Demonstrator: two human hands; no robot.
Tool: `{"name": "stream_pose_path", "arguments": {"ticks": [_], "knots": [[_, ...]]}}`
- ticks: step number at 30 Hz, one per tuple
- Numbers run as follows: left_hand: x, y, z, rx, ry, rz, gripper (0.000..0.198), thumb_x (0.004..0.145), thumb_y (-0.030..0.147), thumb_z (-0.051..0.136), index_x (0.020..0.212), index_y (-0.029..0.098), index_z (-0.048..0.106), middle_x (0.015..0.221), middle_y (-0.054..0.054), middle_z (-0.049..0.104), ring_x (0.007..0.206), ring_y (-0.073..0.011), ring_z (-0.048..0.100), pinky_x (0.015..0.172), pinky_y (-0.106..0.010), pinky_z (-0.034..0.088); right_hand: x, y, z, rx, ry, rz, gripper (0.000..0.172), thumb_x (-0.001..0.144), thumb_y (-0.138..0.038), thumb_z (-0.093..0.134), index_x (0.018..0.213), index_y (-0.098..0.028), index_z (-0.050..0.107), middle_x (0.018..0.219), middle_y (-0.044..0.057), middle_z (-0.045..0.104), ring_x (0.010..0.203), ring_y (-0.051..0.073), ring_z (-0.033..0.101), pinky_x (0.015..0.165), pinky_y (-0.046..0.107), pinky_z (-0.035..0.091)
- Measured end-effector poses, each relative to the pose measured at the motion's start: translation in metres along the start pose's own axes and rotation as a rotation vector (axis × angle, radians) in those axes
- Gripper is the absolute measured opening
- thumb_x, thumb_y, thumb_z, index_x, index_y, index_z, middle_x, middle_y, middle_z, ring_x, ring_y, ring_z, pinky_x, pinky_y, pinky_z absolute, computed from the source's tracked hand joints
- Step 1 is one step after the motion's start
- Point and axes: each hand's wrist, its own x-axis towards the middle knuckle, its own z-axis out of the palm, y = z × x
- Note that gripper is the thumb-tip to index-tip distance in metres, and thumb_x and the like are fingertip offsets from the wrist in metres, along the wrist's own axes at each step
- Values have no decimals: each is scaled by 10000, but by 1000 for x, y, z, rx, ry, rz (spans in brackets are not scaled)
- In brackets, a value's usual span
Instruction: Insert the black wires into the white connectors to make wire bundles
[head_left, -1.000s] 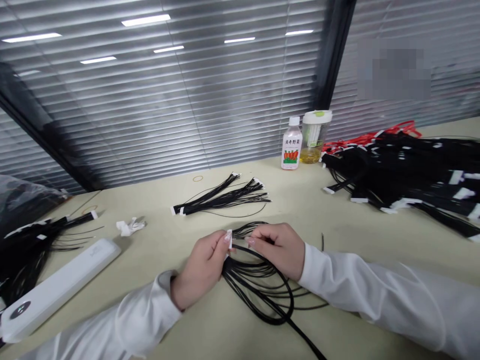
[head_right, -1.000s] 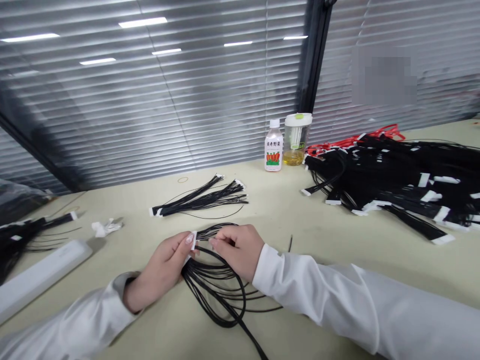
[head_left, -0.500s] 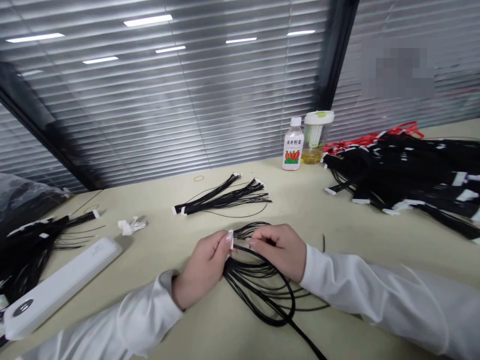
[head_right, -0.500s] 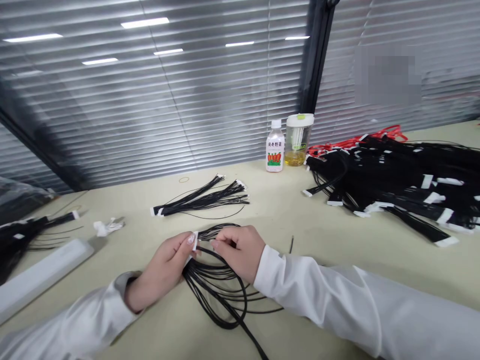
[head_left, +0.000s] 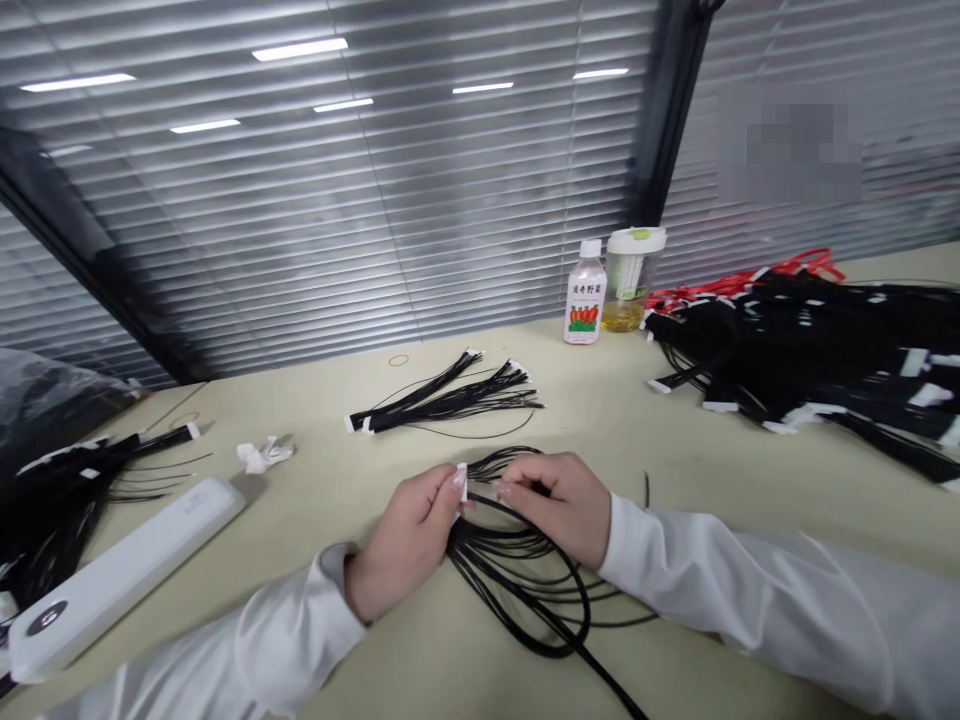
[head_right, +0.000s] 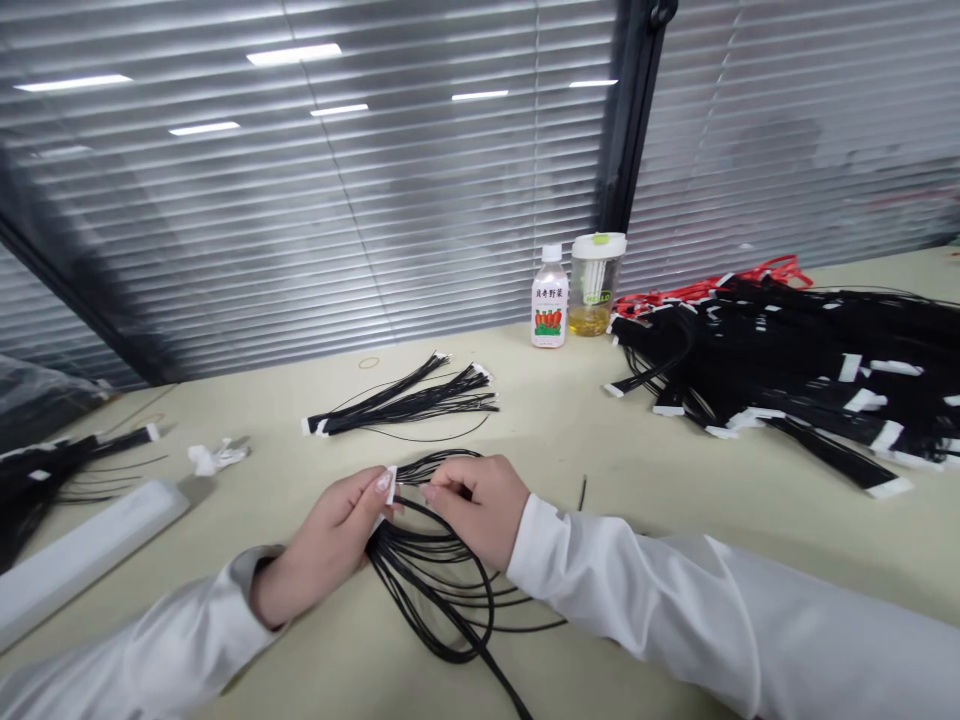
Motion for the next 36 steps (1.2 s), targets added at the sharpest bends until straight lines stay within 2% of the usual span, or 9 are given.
{"name": "stream_pose_path", "arguments": {"ticks": [6,14,21,30,36], "knots": [[-1,-1,0,-8,-17,-9,369,857,409,298,627,144,413,588,27,419,565,-72,381,557,-181,326,0,3,1,28,16,6,245,815,-292,439,643,-142,526,535,-43,398,528,70,351,505,191,307],[-1,-4,0,-1,-15,5,364,858,396,304,631,139,426,594,26,433,576,-72,397,572,-180,334,0,2,2,72,3,12,260,808,-311,449,620,-143,515,537,-41,394,535,73,359,510,192,310],[-1,0,0,11,-14,22,352,854,378,312,614,142,417,588,24,436,569,-74,396,564,-181,335,1,2,2,16,-30,12,237,797,-273,468,609,-144,531,532,-44,430,534,68,373,516,192,303],[-1,0,1,27,-35,35,333,849,354,322,600,145,397,579,29,422,560,-71,380,554,-180,325,0,1,3,-37,-30,-47,230,798,-253,470,605,-147,534,511,-53,407,511,62,352,502,186,293],[-1,0,1,23,-26,31,349,848,370,318,598,143,406,573,28,418,555,-72,380,549,-180,322,3,2,1,-70,-13,-27,213,788,-261,483,616,-147,536,505,-52,425,496,61,361,489,185,297]]}}
